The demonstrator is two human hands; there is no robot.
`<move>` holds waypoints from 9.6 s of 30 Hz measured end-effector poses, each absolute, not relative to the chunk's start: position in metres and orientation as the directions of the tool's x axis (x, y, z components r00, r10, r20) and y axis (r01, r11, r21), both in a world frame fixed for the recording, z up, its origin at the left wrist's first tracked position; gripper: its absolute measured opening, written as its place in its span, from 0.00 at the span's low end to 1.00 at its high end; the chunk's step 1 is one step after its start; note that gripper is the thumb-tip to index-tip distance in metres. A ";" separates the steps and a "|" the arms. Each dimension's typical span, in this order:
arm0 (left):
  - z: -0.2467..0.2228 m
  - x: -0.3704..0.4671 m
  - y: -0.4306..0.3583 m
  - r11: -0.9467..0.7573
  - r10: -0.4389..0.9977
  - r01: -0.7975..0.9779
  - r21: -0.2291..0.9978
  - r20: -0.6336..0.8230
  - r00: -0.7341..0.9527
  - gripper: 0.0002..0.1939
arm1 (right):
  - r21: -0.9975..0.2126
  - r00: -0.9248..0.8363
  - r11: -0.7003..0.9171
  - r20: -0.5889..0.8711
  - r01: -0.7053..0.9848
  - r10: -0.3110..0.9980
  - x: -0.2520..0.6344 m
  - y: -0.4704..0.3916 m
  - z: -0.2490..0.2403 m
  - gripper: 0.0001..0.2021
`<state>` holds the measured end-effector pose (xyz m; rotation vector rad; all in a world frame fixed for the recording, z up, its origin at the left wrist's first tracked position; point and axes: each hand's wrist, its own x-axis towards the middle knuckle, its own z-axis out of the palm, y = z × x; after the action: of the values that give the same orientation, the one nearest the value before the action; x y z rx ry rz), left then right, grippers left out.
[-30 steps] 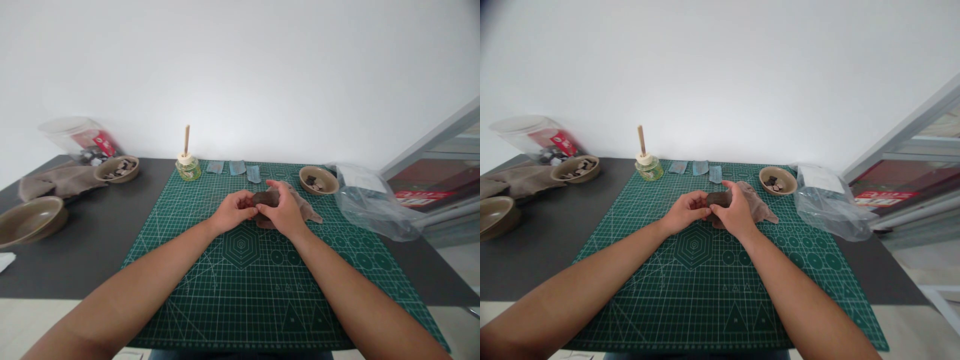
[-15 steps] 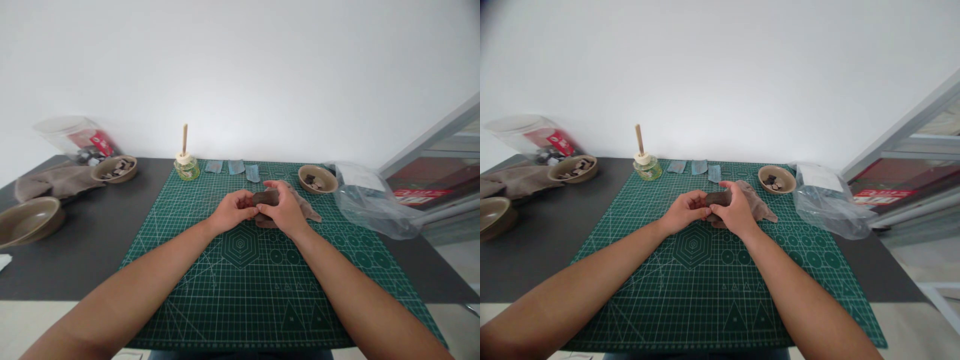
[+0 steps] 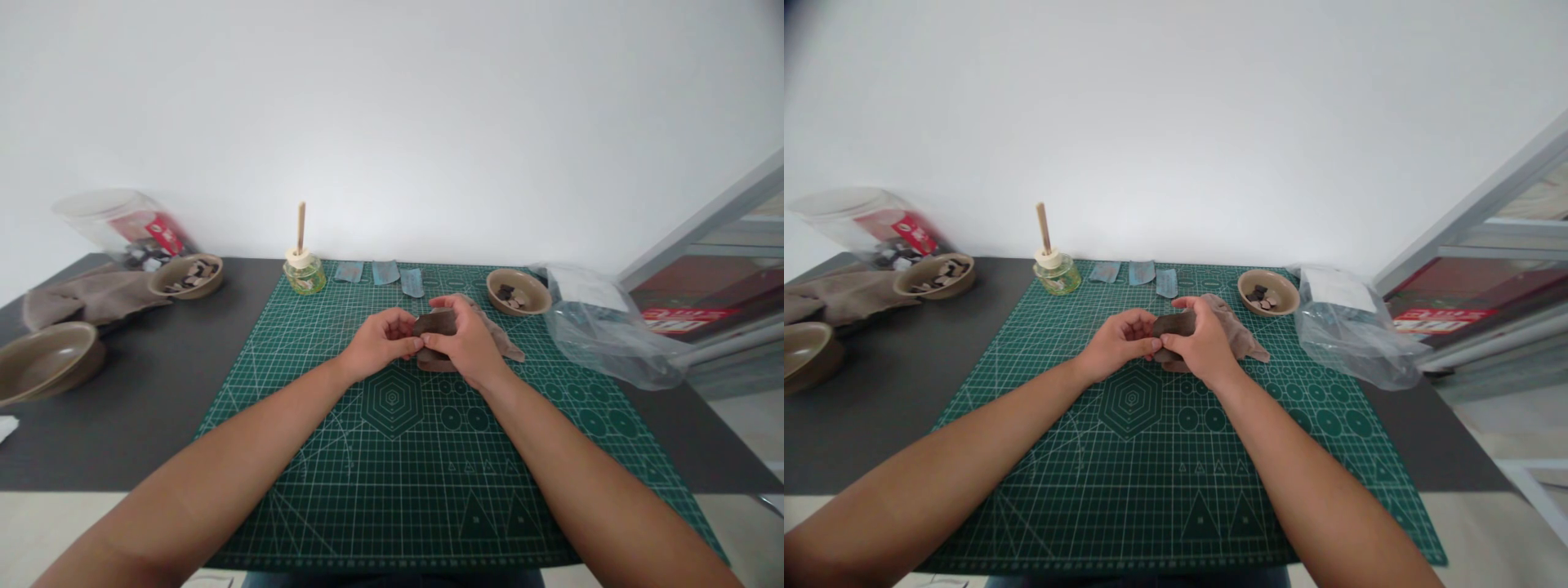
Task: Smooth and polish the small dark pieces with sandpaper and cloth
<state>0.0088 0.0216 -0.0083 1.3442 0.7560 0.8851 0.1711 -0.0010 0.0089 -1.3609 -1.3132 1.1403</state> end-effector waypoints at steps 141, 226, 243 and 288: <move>-0.011 0.007 0.024 0.091 0.873 -0.194 0.977 0.016 0.487 0.10 | -0.954 -0.143 -0.019 -0.064 0.300 0.988 0.168 0.000 0.008 0.16; -0.007 0.007 0.022 0.066 0.873 -0.136 0.988 0.009 0.487 0.09 | -0.935 -0.148 0.020 -0.035 0.355 0.988 0.169 0.000 0.009 0.16; -0.007 0.007 0.022 0.080 0.867 -0.154 0.985 0.008 0.498 0.09 | -0.923 -0.142 0.028 -0.029 0.384 0.989 0.168 -0.001 0.013 0.15; -0.007 0.007 0.023 0.042 0.865 -0.126 0.991 0.027 0.500 0.09 | -0.909 -0.148 0.036 -0.028 0.416 0.989 0.170 0.000 0.009 0.16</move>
<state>0.0073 0.0228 -0.0070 1.3105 0.7295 0.8720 0.1697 0.0001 0.0085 -1.4422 -1.6436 1.0829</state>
